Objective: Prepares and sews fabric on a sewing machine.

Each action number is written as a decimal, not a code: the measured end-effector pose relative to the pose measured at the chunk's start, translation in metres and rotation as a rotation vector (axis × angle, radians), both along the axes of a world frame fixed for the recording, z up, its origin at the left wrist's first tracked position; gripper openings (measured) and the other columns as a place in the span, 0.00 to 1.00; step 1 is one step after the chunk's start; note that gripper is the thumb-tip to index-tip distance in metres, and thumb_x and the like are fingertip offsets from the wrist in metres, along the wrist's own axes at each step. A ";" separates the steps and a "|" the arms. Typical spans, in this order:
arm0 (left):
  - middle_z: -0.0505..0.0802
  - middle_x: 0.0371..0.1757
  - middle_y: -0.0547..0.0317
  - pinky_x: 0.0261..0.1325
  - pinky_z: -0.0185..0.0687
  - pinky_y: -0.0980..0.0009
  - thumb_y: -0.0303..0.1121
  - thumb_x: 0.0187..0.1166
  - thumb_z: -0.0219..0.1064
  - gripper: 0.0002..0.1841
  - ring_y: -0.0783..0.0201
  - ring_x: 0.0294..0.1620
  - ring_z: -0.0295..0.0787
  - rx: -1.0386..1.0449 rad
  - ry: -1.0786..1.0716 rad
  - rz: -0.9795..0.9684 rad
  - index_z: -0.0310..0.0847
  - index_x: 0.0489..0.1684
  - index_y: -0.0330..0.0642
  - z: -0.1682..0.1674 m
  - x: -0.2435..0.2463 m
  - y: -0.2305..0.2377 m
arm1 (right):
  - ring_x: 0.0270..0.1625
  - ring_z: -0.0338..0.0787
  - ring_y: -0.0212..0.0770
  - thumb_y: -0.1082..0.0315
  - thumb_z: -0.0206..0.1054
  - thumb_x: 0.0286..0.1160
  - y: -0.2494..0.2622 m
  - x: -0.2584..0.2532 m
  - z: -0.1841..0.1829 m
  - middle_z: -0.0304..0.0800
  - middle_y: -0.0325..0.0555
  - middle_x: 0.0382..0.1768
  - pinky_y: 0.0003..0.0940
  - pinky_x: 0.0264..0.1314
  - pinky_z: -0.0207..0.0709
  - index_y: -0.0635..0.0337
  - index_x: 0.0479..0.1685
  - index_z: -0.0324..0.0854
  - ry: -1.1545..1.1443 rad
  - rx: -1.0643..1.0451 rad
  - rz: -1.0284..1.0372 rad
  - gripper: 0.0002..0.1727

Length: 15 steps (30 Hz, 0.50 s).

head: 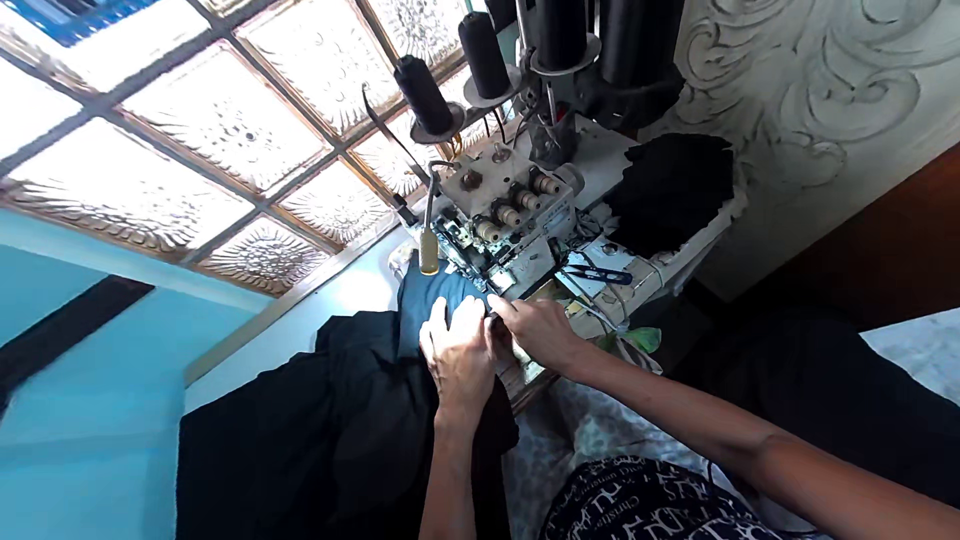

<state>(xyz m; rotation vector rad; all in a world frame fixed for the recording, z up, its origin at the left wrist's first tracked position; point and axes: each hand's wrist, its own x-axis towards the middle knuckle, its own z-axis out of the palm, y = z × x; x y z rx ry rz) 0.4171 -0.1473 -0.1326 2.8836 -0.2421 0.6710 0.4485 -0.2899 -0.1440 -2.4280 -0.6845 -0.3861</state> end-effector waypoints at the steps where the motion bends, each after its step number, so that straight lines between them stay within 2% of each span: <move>1: 0.90 0.71 0.47 0.75 0.61 0.28 0.35 0.87 0.55 0.19 0.30 0.82 0.71 -0.059 0.031 0.001 0.89 0.63 0.38 -0.001 0.005 0.007 | 0.27 0.91 0.58 0.77 0.65 0.75 0.000 -0.001 0.003 0.90 0.57 0.27 0.50 0.32 0.82 0.65 0.63 0.88 -0.021 -0.062 -0.008 0.18; 3: 0.88 0.74 0.47 0.78 0.59 0.29 0.36 0.88 0.55 0.20 0.32 0.84 0.70 -0.131 0.049 -0.019 0.88 0.66 0.38 -0.005 0.016 0.020 | 0.26 0.91 0.56 0.76 0.67 0.73 -0.001 -0.003 0.005 0.90 0.56 0.27 0.48 0.31 0.81 0.66 0.57 0.89 -0.060 -0.124 -0.018 0.15; 5: 0.89 0.72 0.42 0.81 0.60 0.36 0.34 0.87 0.56 0.19 0.34 0.79 0.77 -0.129 -0.024 -0.080 0.88 0.64 0.33 -0.010 0.027 0.030 | 0.25 0.90 0.54 0.74 0.68 0.72 -0.007 -0.006 0.002 0.89 0.54 0.25 0.47 0.29 0.80 0.64 0.53 0.91 -0.124 -0.101 -0.016 0.13; 6: 0.89 0.70 0.39 0.81 0.62 0.37 0.33 0.86 0.57 0.19 0.35 0.76 0.80 -0.118 -0.059 -0.101 0.88 0.63 0.31 -0.011 0.031 0.033 | 0.26 0.91 0.54 0.74 0.68 0.72 -0.013 -0.009 0.001 0.90 0.54 0.26 0.48 0.30 0.81 0.64 0.52 0.91 -0.130 -0.071 -0.010 0.12; 8: 0.88 0.69 0.38 0.73 0.70 0.38 0.34 0.85 0.58 0.18 0.33 0.73 0.80 -0.111 -0.049 -0.039 0.88 0.64 0.33 -0.011 0.032 0.036 | 0.31 0.93 0.55 0.72 0.66 0.76 -0.029 -0.014 -0.004 0.92 0.54 0.30 0.50 0.34 0.83 0.63 0.49 0.91 -0.108 -0.034 -0.003 0.10; 11: 0.87 0.68 0.39 0.61 0.76 0.36 0.35 0.85 0.59 0.18 0.31 0.69 0.80 -0.116 0.000 0.118 0.88 0.65 0.38 -0.009 0.024 0.034 | 0.41 0.95 0.61 0.74 0.65 0.77 -0.067 -0.009 -0.018 0.94 0.59 0.40 0.57 0.44 0.86 0.64 0.51 0.90 -0.072 -0.069 -0.075 0.11; 13: 0.88 0.66 0.38 0.58 0.78 0.38 0.34 0.86 0.59 0.17 0.31 0.64 0.82 -0.127 -0.016 0.170 0.88 0.63 0.37 -0.008 0.012 0.031 | 0.55 0.92 0.68 0.79 0.65 0.76 -0.094 0.000 -0.029 0.92 0.66 0.49 0.63 0.57 0.84 0.69 0.54 0.89 -0.003 -0.114 -0.165 0.13; 15: 0.89 0.62 0.35 0.57 0.80 0.39 0.32 0.86 0.59 0.17 0.31 0.61 0.85 -0.145 -0.050 0.175 0.89 0.61 0.33 -0.008 -0.001 0.027 | 0.71 0.84 0.72 0.83 0.62 0.75 -0.115 0.012 -0.037 0.86 0.72 0.65 0.65 0.73 0.74 0.74 0.61 0.84 0.111 -0.155 -0.236 0.17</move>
